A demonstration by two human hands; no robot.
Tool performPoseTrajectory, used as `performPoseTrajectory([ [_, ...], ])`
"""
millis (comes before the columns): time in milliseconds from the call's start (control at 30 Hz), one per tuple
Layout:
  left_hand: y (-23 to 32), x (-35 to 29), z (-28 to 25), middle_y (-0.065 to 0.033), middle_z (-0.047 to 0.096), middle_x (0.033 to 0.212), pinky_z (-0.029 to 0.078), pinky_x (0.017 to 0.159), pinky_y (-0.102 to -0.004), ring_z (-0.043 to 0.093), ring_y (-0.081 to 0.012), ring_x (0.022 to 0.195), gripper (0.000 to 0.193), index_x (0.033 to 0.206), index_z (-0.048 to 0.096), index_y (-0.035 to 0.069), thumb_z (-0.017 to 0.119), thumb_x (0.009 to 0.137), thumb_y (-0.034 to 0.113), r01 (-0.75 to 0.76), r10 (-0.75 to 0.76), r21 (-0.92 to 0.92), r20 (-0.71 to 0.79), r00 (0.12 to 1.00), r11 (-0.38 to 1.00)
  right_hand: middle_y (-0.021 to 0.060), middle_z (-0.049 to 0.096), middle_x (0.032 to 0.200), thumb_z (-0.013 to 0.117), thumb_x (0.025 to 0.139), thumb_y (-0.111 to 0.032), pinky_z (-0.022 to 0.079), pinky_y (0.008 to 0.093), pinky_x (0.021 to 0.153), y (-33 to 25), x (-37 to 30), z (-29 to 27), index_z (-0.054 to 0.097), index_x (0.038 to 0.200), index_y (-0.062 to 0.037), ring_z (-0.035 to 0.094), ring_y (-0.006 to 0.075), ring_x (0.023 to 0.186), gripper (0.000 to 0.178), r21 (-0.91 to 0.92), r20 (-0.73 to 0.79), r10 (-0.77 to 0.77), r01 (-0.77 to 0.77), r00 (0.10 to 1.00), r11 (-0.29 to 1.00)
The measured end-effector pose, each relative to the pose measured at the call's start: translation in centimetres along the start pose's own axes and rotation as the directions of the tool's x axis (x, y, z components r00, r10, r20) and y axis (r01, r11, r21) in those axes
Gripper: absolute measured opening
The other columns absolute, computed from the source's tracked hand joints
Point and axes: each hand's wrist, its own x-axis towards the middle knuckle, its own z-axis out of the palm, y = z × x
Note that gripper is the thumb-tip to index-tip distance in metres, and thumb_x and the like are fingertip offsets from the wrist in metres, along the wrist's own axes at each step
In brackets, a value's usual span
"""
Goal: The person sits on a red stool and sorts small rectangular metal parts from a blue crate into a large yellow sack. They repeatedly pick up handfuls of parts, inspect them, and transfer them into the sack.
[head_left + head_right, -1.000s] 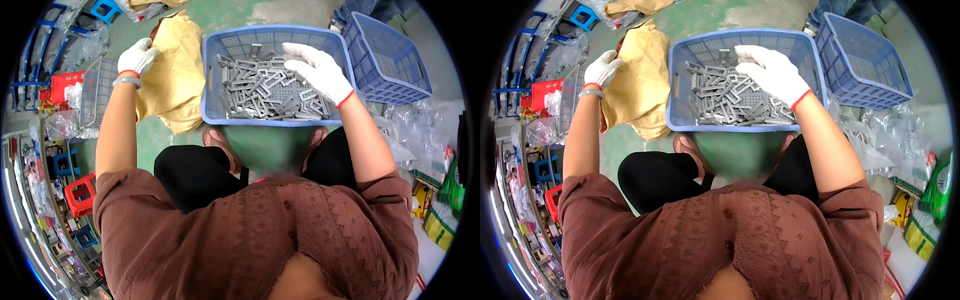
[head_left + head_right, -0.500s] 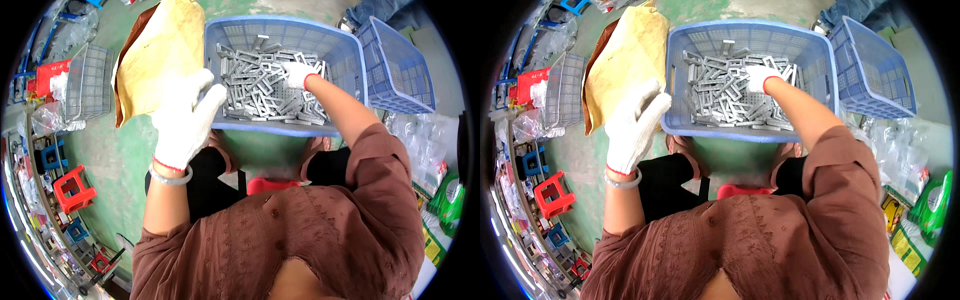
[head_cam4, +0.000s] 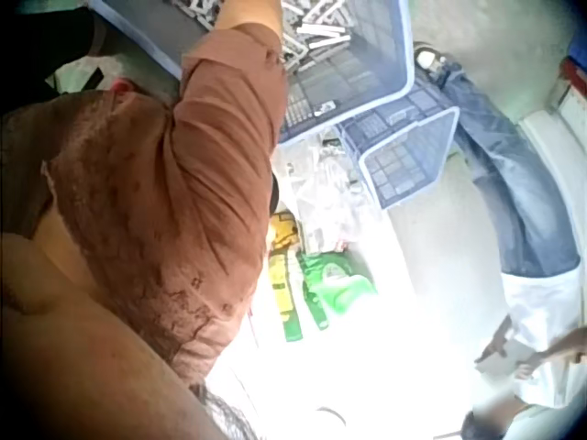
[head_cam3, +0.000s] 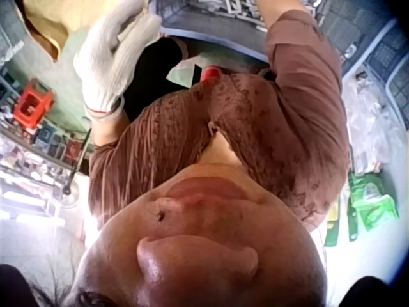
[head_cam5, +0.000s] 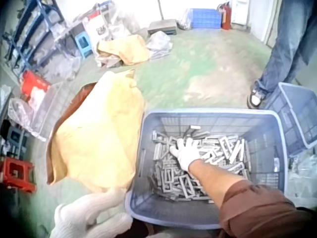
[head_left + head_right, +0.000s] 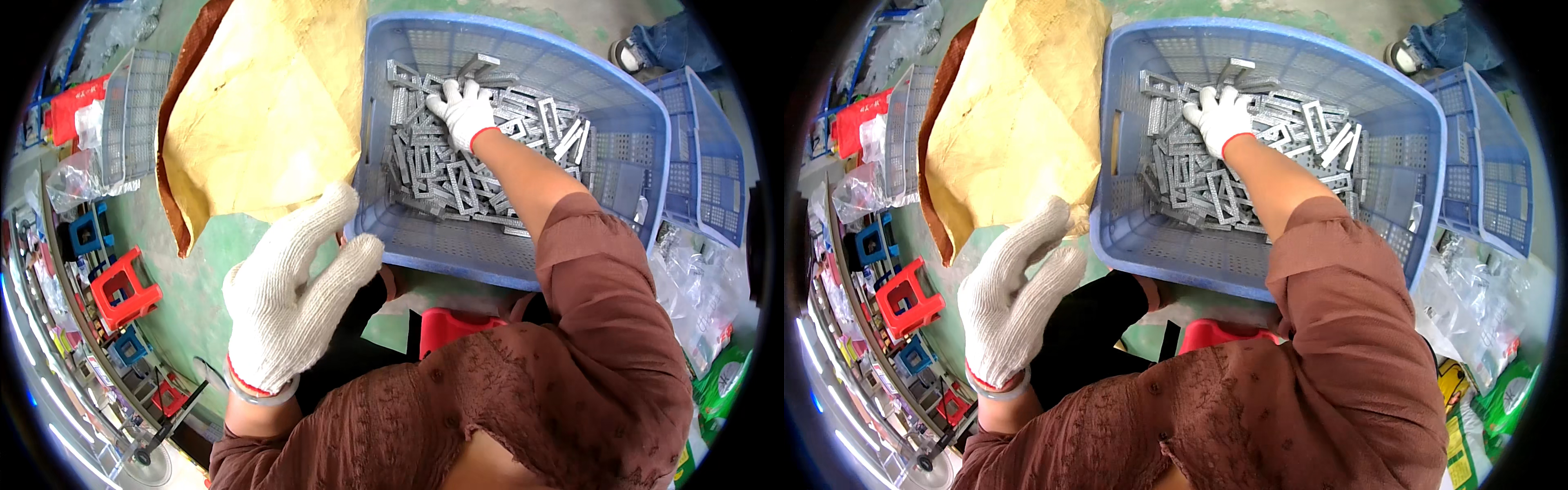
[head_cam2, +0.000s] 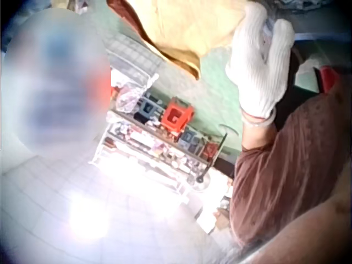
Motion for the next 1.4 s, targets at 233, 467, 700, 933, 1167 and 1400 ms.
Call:
performPoseTrajectory([
  [233,-0.3,1.0,0.6,-0.0159,0.072,0.112,0.054,0.084,-0.0285,0.069,-0.0172,0.097,0.043,0.119,0.068,-0.004,0.081,0.080,0.009,0.032,-0.032,-0.021,0.013,0.999,0.999,0.0137,0.049,0.141,0.067,0.083,-0.017,0.037,0.0662,0.103,0.8,0.9,0.2,0.048,0.141,-0.0276,0.044,0.0408,0.130,0.062,-0.084,0.020,-0.133,0.135,0.991,0.987],
  [467,-1.2,1.3,1.2,-0.0152,0.074,0.102,0.055,0.077,-0.0273,0.071,-0.0165,0.083,0.041,0.113,0.071,0.000,0.084,0.077,0.015,-0.097,0.099,0.069,-0.025,0.995,0.993,0.0073,0.058,0.123,0.068,0.082,-0.024,0.048,0.0510,0.089,0.1,1.4,0.3,0.057,0.129,-0.0259,0.055,0.0324,0.112,0.049,-0.151,-0.042,-0.112,0.104,0.993,0.983],
  [700,-1.3,1.1,1.0,-0.0127,0.074,0.093,0.054,0.072,-0.0270,0.069,-0.0163,0.075,0.041,0.112,0.072,0.001,0.085,0.077,0.018,-0.086,0.090,0.110,-0.033,0.995,0.990,0.0046,0.063,0.121,0.055,0.092,-0.023,0.051,0.0512,0.086,0.2,1.2,0.6,0.070,0.118,-0.0259,0.058,0.0309,0.112,0.030,-0.053,-0.018,-0.161,0.159,0.987,0.986],
  [933,-1.5,0.7,0.6,-0.0142,0.074,0.094,0.055,0.072,-0.0274,0.070,-0.0175,0.076,0.041,0.113,0.071,0.000,0.084,0.078,0.019,-0.082,0.082,0.107,0.002,0.997,0.991,0.0097,0.040,0.147,0.060,0.089,-0.024,0.037,0.0565,0.105,0.8,-0.2,0.0,0.070,0.118,-0.0223,0.047,0.0405,0.125,0.030,0.022,-0.281,-0.060,0.069,0.958,0.997],
  [1167,-1.4,1.0,0.7,-0.0152,0.074,0.095,0.055,0.073,-0.0277,0.070,-0.0176,0.076,0.042,0.113,0.071,0.001,0.084,0.078,0.019,-0.123,0.124,0.135,0.006,0.992,0.983,0.0250,0.064,0.111,0.055,0.093,-0.035,0.049,0.0434,0.094,1.3,2.7,-0.5,0.049,0.133,-0.0104,0.062,0.0382,0.106,0.048,0.247,0.004,0.090,-0.088,0.996,0.965],
  [1400,-0.4,0.9,0.1,-0.0134,0.074,0.102,0.054,0.086,-0.0317,0.071,-0.0176,0.095,0.042,0.120,0.069,0.001,0.081,0.082,0.013,0.013,-0.023,0.115,0.083,0.996,0.993,0.0250,0.064,0.111,0.053,0.093,-0.034,0.049,0.0485,0.091,-0.4,1.7,1.8,0.048,0.137,-0.0120,0.063,0.0402,0.099,0.049,0.452,-0.054,0.232,-0.184,0.971,0.873],
])
